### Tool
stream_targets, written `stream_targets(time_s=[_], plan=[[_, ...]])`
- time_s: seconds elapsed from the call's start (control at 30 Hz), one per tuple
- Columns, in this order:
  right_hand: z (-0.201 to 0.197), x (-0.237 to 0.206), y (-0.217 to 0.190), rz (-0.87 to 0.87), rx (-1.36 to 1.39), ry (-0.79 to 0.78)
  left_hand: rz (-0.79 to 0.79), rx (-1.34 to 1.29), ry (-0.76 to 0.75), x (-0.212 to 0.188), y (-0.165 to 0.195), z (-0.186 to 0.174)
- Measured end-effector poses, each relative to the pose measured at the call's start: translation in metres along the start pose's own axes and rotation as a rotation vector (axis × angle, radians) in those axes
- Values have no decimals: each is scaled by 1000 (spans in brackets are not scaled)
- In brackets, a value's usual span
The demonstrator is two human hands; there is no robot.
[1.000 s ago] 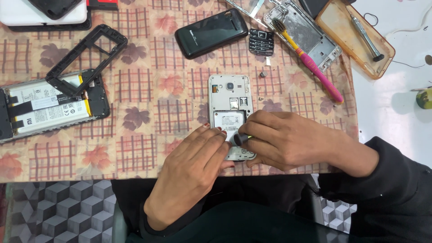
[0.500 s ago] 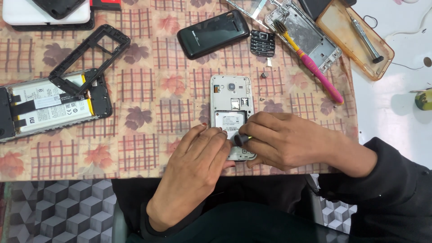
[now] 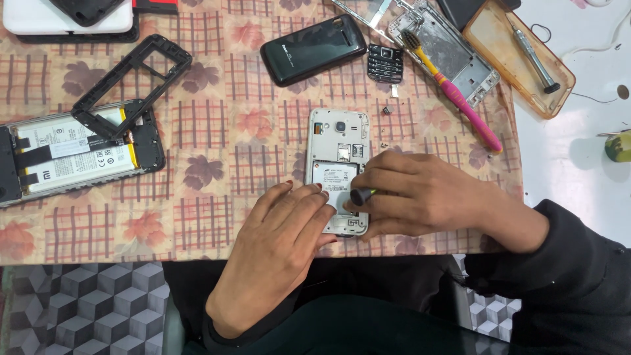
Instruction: The person uses a screwdriver to remove screws from the back of a white smartphone, then separates the back cover from the main body. The person continues to unscrew and pry open the device, exposing internal components while other disassembled phones and tools remain on the table.
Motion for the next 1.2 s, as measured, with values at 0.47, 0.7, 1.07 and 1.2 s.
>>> stream_targets(time_s=[0.47, 0.7, 1.07, 1.2], plan=[[10, -14, 27, 147, -304, -26, -15, -34, -32, -2, -2, -13], [11, -12, 42, 311, -370, -121, -29, -56, -40, -1, -2, -13], [17, -11, 31, 144, -535, -143, -20, -195, -60, 0, -9, -15], [25, -14, 23, 2, -634, -130, -7, -151, -57, -3, -6, -15]])
Point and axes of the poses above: each hand's wrist, its own x-axis towards the middle knuckle, its own z-axis out of the palm, y = z × x, the point moved 9 cm from there along x, towards the middle knuckle, and after that the axes turned 15 degrees about -x, right-handed, at the moved point
